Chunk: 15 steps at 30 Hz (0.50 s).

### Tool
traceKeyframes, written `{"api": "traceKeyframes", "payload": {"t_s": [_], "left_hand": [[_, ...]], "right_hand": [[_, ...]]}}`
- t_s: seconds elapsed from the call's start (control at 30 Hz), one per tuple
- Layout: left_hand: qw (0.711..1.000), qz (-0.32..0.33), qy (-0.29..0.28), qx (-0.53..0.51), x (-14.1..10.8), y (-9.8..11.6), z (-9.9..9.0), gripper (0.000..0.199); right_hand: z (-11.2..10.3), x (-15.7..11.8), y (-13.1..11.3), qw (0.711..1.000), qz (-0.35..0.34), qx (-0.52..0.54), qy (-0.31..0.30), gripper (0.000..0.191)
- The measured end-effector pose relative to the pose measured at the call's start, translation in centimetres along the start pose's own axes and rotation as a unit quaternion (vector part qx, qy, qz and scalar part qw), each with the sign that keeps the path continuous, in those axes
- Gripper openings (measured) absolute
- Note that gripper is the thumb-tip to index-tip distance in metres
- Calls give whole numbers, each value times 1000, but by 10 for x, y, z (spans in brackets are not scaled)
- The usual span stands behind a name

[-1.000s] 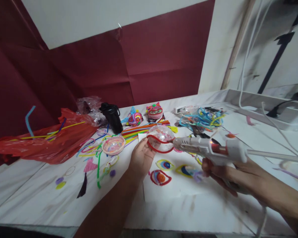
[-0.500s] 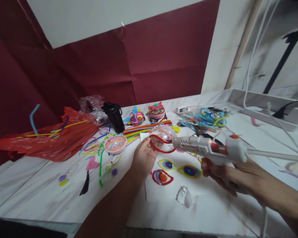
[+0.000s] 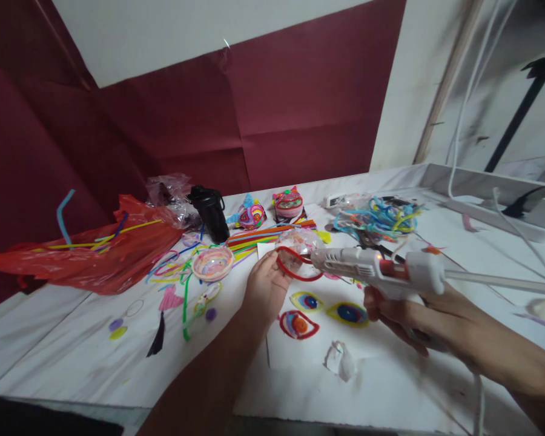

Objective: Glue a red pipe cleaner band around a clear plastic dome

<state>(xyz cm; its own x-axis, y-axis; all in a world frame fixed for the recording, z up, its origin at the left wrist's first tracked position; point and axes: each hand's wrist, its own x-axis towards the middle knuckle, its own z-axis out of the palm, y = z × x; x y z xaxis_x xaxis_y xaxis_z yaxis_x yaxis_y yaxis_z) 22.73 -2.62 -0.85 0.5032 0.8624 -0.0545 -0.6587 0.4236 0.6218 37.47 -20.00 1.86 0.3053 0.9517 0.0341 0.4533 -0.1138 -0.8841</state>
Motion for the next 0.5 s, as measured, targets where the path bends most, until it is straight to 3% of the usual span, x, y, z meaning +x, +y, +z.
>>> {"api": "traceKeyframes", "payload": {"t_s": [0.23,0.5], "left_hand": [[1000,1,12,-13,0,2,1,21],[999,-8,30,-32,-1,4,5,22]], "right_hand": [[-2,-3,1,1000,0,-26,-7,48],[-6,-5,8,1000,-8,-10,27,47]]}}
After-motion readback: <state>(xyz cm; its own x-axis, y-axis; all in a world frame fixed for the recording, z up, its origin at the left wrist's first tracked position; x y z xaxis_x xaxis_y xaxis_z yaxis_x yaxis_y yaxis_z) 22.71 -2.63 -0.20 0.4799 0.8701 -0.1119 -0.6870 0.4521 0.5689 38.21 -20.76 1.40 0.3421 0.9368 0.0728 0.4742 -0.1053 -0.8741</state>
